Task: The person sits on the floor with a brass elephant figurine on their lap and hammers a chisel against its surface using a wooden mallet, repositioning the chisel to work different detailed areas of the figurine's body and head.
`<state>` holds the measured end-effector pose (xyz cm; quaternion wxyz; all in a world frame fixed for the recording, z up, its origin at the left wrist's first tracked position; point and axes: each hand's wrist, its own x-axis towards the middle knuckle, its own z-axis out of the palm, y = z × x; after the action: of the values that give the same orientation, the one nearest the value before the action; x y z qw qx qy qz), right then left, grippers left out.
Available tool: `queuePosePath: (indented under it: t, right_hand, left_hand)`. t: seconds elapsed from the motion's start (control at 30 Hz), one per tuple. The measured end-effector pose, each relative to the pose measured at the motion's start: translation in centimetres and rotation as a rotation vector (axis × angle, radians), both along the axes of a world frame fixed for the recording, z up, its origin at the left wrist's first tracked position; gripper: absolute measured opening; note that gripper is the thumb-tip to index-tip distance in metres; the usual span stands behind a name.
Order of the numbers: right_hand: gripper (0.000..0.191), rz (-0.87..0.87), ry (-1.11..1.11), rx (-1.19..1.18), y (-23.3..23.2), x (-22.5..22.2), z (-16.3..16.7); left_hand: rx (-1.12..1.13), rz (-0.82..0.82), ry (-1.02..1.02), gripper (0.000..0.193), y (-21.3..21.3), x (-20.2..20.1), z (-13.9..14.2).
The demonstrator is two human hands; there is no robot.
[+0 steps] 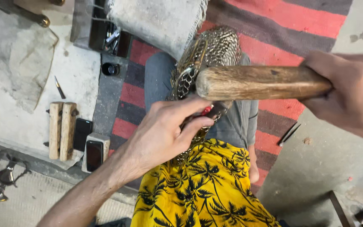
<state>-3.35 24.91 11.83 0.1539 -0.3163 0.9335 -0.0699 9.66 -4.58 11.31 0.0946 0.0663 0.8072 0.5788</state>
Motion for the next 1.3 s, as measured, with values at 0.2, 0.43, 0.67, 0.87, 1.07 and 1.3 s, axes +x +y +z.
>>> queuePosePath:
  t: [0.2,0.43,0.67,0.87,1.07,1.3]
  right_hand:
    - [0.034,0.003,0.147,-0.244,4.4,4.7,-3.4]
    - [0.022,-0.537,-0.131,-0.604,4.0,11.6,-6.6]
    - [0.016,-0.711,0.12,-0.585,1.8,18.0,-9.9]
    - [0.028,-1.045,0.132,-1.4,-0.5,19.9,-11.4]
    - [0.021,-0.861,0.265,-0.6,0.8,20.4,-11.9]
    - [0.017,-0.726,0.147,-0.749,0.5,19.6,-11.7]
  left_hand:
    - [-0.096,-0.259,-0.064,0.036,-0.3,-2.0,0.9]
    - [-0.125,-0.615,-0.013,0.041,0.0,-4.9,0.7]
    - [-0.262,-0.879,-0.019,0.048,0.6,-6.5,0.5]
    - [-0.215,-0.994,0.02,0.043,0.9,-7.3,1.3]
    - [-0.356,-1.063,0.057,0.051,0.9,-7.4,1.9]
    - [-0.335,-1.07,0.067,0.037,0.5,-6.9,2.6]
